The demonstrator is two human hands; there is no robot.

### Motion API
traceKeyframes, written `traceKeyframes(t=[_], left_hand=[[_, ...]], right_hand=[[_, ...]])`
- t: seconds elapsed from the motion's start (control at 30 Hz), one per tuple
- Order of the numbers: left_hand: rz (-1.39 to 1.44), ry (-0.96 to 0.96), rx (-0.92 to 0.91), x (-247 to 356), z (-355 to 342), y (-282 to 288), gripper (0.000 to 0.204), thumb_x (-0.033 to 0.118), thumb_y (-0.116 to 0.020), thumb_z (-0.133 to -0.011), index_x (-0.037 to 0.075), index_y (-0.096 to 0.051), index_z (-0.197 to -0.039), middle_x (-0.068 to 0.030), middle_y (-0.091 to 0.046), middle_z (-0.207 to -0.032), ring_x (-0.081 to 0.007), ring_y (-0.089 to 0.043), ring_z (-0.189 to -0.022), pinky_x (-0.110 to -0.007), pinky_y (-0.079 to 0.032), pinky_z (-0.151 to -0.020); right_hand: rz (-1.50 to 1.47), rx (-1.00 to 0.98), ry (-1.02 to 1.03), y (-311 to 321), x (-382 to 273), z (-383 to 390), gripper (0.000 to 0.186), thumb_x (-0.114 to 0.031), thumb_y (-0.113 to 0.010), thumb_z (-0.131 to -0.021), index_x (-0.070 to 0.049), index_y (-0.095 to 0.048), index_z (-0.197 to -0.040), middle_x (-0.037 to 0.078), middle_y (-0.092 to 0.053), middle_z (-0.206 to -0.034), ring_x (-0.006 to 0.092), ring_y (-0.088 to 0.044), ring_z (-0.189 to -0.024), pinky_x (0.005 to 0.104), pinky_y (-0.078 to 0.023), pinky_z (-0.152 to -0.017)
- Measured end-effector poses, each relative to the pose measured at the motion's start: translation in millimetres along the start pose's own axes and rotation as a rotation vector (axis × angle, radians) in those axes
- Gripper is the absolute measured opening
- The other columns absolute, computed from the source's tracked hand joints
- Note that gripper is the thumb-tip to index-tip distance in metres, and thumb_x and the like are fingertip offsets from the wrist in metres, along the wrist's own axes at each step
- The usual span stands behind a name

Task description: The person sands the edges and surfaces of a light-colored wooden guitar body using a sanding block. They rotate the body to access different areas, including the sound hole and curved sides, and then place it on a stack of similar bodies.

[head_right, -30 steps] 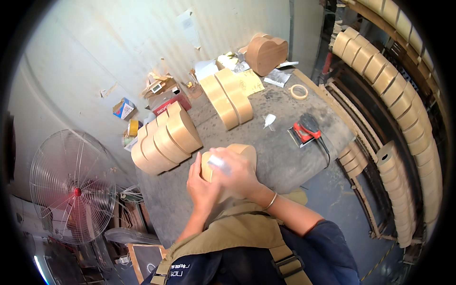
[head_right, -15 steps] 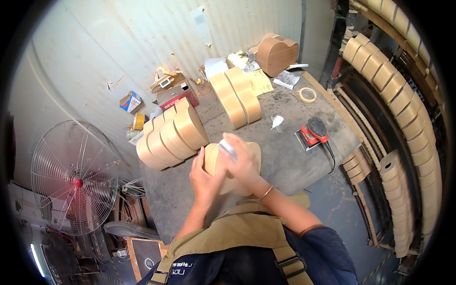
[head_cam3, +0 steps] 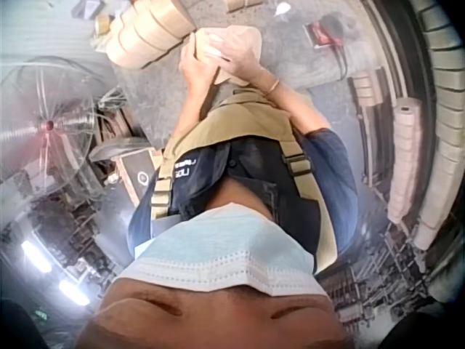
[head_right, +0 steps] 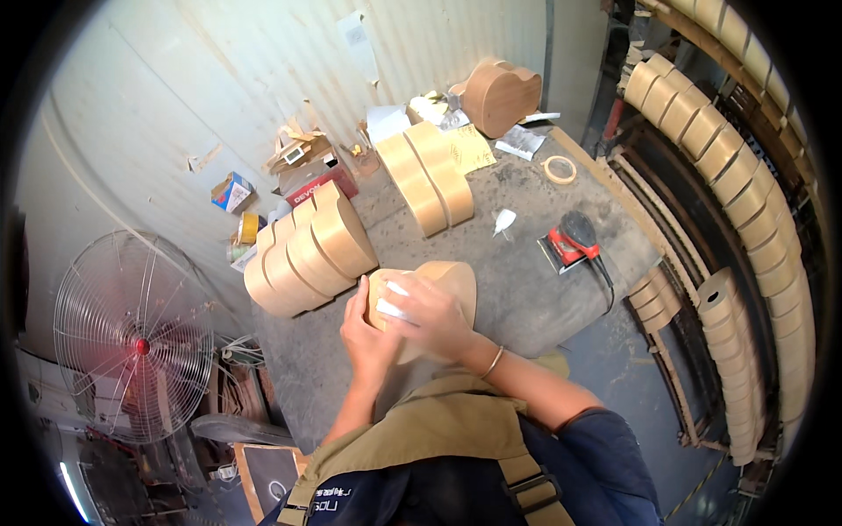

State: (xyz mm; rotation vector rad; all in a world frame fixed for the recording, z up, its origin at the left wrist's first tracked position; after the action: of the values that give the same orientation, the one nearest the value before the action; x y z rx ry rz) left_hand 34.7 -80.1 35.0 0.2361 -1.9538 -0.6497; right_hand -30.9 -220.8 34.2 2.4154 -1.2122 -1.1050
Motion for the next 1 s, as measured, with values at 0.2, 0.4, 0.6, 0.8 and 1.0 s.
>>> traceKeyframes(t=[0.2,0.4,0.6,0.8,1.0], left_hand=[[0.008,-0.021,-0.002,-2,-2,0,0.092,0.022,-0.089,-0.071,-0.004,-0.057,-0.153,-0.0198,-0.071,-0.123,-0.0344,-0.073,-0.110,-0.042,-0.057,-0.098],[0.017,0.008,-0.019,-7,-2,8,0.092,0.019,-0.088,-0.071,-0.004,-0.056,-0.153,-0.0182,-0.071,-0.121,-0.0303,-0.072,-0.110,-0.040,-0.056,-0.100],[0.012,0.006,-0.026,-11,1,10,0.094,0.020,-0.092,-0.069,-0.004,-0.057,-0.153,-0.0174,-0.071,-0.122,-0.0287,-0.071,-0.111,-0.040,-0.056,-0.101],[0.042,0.002,-0.001,-12,5,11,0.097,0.020,-0.095,-0.069,-0.001,-0.056,-0.155,-0.0172,-0.069,-0.125,-0.0302,-0.069,-0.114,-0.042,-0.055,-0.101],[-0.028,-0.019,-0.189,-15,12,41,0.089,0.017,-0.093,-0.069,0.011,-0.061,-0.153,-0.0145,-0.065,-0.125,-0.0284,-0.061,-0.111,-0.042,-0.052,-0.101]], right_hand=[[-0.063,0.345,-0.243,-28,38,4,0.052,-0.013,-0.079,-0.088,-0.008,-0.064,-0.138,0.012,-0.067,-0.140,0.0351,-0.071,-0.116,0.0415,-0.060,-0.093],[-0.102,0.215,-0.154,-29,27,6,0.048,-0.014,-0.077,-0.094,-0.008,-0.063,-0.140,0.013,-0.067,-0.140,0.0369,-0.069,-0.119,0.0429,-0.059,-0.097],[-0.060,0.093,-0.107,-17,-5,-2,0.046,-0.012,-0.077,-0.097,-0.003,-0.062,-0.140,0.019,-0.069,-0.137,0.0389,-0.070,-0.121,0.0438,-0.057,-0.100],[-0.245,0.155,-0.603,-21,29,8,0.044,-0.020,-0.073,-0.100,-0.004,-0.063,-0.140,0.019,-0.071,-0.129,0.0379,-0.072,-0.114,0.0441,-0.059,-0.094],[-0.024,0.038,-0.490,-11,29,27,0.042,-0.026,-0.070,-0.103,-0.004,-0.063,-0.139,0.020,-0.074,-0.122,0.0386,-0.073,-0.111,0.0459,-0.060,-0.090]])
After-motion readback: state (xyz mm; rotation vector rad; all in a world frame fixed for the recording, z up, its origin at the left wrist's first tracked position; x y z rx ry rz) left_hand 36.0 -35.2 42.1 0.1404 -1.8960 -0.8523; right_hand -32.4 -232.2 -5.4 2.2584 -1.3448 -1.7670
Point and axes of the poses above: each hand's wrist, its own z-axis away from the middle knuckle, its own y-axis out of the back of the hand, x = y × z, the point moved 2 cm from there along -z, towards the middle knuckle
